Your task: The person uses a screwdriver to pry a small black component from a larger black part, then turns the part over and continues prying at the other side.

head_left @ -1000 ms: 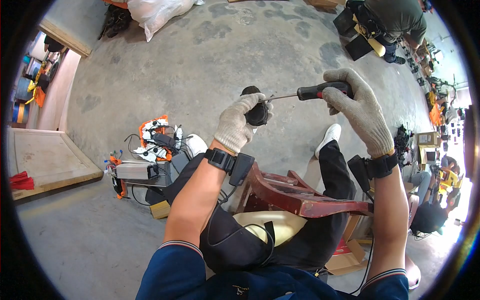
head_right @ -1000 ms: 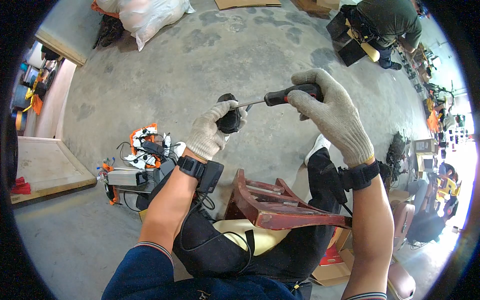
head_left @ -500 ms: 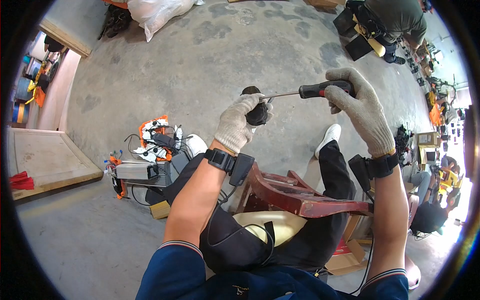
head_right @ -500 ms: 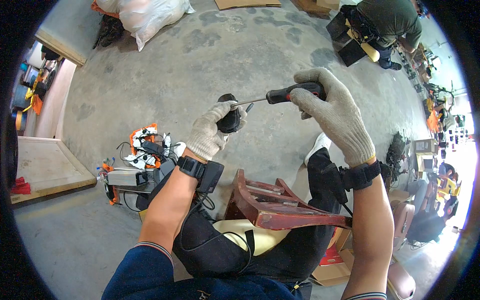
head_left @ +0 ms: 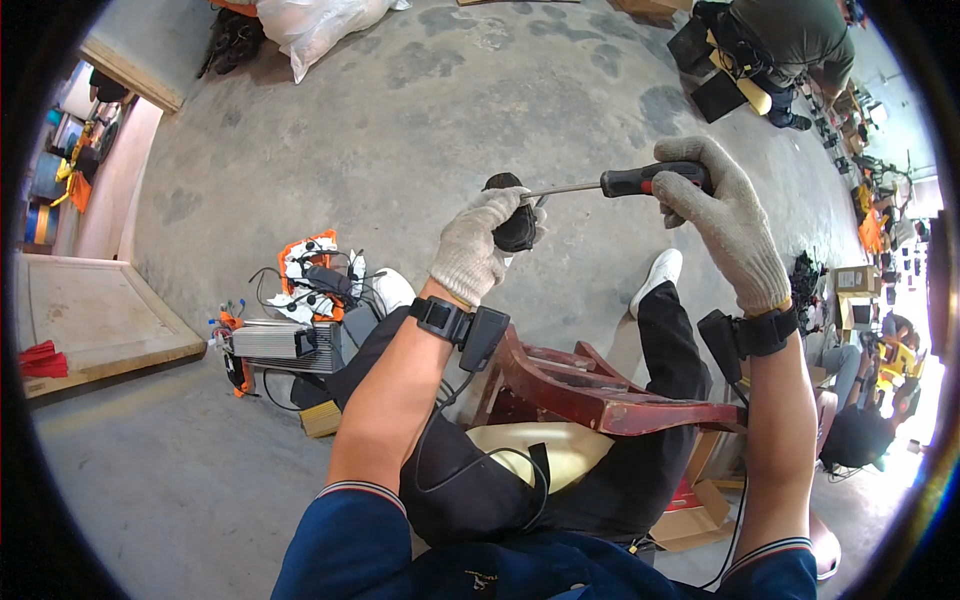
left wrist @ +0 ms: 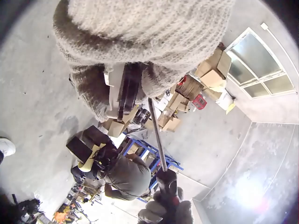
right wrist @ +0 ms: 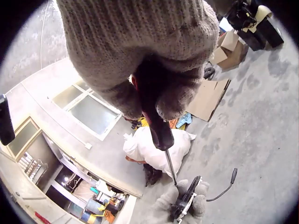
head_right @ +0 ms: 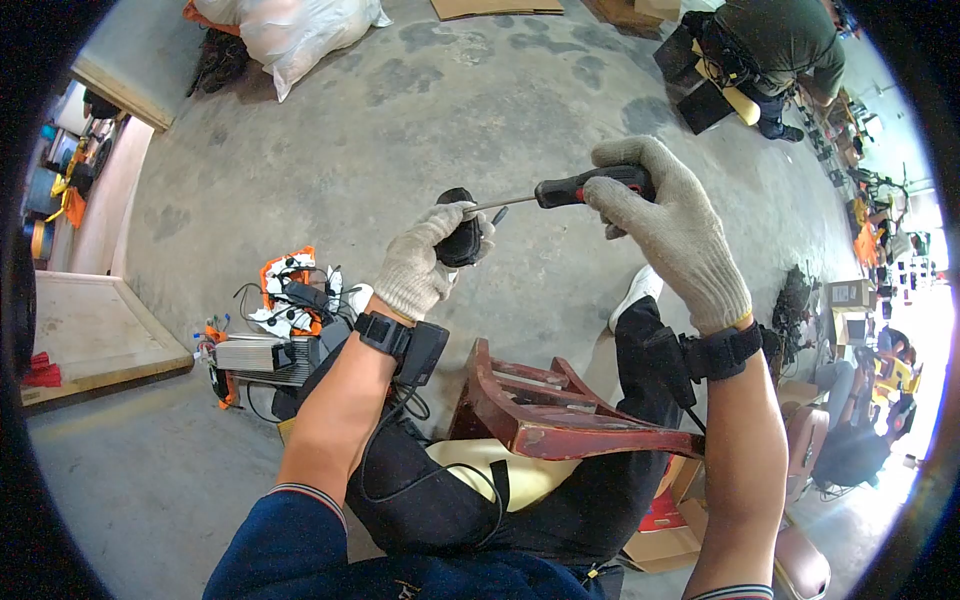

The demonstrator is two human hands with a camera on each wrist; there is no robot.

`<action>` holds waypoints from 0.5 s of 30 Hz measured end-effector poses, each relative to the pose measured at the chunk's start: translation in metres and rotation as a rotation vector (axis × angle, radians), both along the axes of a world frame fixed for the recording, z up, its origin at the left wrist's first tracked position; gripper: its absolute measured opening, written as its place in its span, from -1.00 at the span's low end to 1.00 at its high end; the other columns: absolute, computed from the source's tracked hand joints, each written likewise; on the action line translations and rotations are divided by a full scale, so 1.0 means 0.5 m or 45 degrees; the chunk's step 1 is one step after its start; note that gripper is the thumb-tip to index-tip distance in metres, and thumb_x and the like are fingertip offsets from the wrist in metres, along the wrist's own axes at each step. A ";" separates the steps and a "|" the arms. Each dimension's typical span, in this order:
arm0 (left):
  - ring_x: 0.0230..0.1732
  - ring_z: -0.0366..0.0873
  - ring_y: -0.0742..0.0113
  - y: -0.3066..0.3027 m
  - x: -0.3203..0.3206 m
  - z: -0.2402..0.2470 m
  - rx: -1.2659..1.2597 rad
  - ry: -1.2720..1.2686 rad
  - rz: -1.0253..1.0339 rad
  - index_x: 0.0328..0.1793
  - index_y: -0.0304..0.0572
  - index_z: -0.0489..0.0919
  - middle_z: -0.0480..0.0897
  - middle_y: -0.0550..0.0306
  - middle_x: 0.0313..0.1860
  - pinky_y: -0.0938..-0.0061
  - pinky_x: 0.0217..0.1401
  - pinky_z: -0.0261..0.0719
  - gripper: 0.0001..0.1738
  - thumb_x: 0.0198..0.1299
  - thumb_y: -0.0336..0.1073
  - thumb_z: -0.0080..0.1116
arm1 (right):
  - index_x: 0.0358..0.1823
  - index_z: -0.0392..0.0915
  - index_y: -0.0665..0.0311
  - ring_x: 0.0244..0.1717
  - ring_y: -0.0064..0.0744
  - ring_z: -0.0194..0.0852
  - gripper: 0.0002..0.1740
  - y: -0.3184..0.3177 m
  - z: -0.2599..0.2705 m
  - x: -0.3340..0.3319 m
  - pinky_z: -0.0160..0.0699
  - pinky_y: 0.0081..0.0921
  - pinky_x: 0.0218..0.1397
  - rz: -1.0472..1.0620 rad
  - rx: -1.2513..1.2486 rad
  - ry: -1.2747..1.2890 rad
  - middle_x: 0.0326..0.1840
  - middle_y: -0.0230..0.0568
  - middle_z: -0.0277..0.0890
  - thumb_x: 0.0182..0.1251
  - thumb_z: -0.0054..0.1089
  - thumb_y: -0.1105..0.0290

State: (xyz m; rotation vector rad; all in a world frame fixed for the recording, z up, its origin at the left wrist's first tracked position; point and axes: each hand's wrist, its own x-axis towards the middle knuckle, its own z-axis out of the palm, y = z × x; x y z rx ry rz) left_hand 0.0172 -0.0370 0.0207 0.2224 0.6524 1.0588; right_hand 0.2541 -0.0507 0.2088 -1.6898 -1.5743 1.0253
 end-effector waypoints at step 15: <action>0.02 0.77 -0.03 0.002 -0.003 -0.015 0.021 -0.076 -0.019 0.10 -0.46 0.66 0.73 -0.25 0.00 0.14 0.14 0.84 -0.75 0.52 -0.37 0.14 | 0.19 0.59 0.36 -0.27 -0.60 0.58 -0.59 0.002 -0.004 0.003 0.67 -0.57 -0.20 -0.005 -0.002 0.001 -0.27 -0.32 0.58 0.47 0.37 0.26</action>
